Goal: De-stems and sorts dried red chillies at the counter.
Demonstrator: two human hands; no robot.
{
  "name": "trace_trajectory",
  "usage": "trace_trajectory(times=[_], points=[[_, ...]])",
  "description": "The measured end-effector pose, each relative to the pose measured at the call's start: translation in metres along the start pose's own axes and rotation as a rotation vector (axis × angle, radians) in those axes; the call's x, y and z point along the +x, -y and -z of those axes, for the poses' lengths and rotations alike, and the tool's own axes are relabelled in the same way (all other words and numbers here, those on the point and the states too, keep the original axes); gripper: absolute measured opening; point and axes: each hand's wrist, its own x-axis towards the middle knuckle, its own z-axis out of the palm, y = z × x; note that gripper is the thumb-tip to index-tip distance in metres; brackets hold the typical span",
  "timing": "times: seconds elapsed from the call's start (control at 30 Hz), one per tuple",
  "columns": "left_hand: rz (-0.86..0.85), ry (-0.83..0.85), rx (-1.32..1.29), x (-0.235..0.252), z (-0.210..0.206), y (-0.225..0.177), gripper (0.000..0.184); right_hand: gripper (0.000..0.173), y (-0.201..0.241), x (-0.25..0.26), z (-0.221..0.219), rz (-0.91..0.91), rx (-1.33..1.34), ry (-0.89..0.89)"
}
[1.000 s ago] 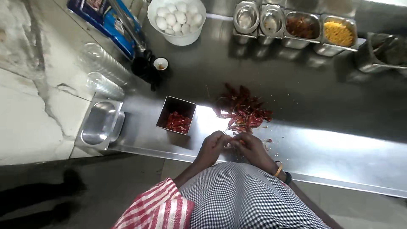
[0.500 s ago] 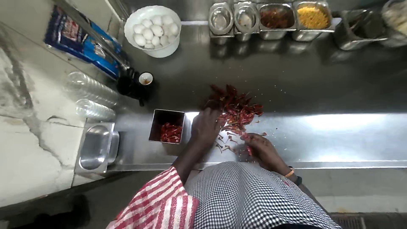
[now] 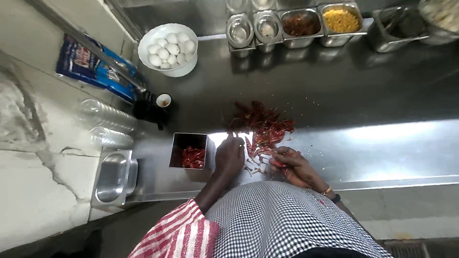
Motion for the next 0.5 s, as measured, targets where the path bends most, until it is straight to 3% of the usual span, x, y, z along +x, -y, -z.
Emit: trace_trajectory(times=[0.13, 0.2, 0.27, 0.37, 0.47, 0.5], points=[[0.011, 0.084, 0.1, 0.002, -0.011, -0.009, 0.045, 0.024, -0.001, 0.007, -0.008, -0.019, -0.044, 0.002], [0.093, 0.209, 0.116, 0.007, -0.009, -0.019, 0.042, 0.027, -0.003, 0.012, -0.012, -0.031, -0.083, 0.023], [0.121, 0.227, 0.105, 0.01, -0.01, -0.02, 0.03, 0.03, -0.004, 0.018, -0.014, -0.017, -0.2, 0.015], [0.075, 0.214, 0.102, 0.009, -0.006, -0.01, 0.022, 0.02, -0.001, 0.023, -0.024, 0.221, -0.622, -0.034], [0.004, 0.199, 0.096, 0.003, 0.003, -0.003, 0.024, 0.018, 0.005, 0.034, -0.027, 0.632, -1.217, 0.067], [-0.025, 0.164, 0.09, 0.001, 0.004, -0.002, 0.023, 0.019, 0.01, 0.039, -0.031, 0.693, -1.403, 0.089]])
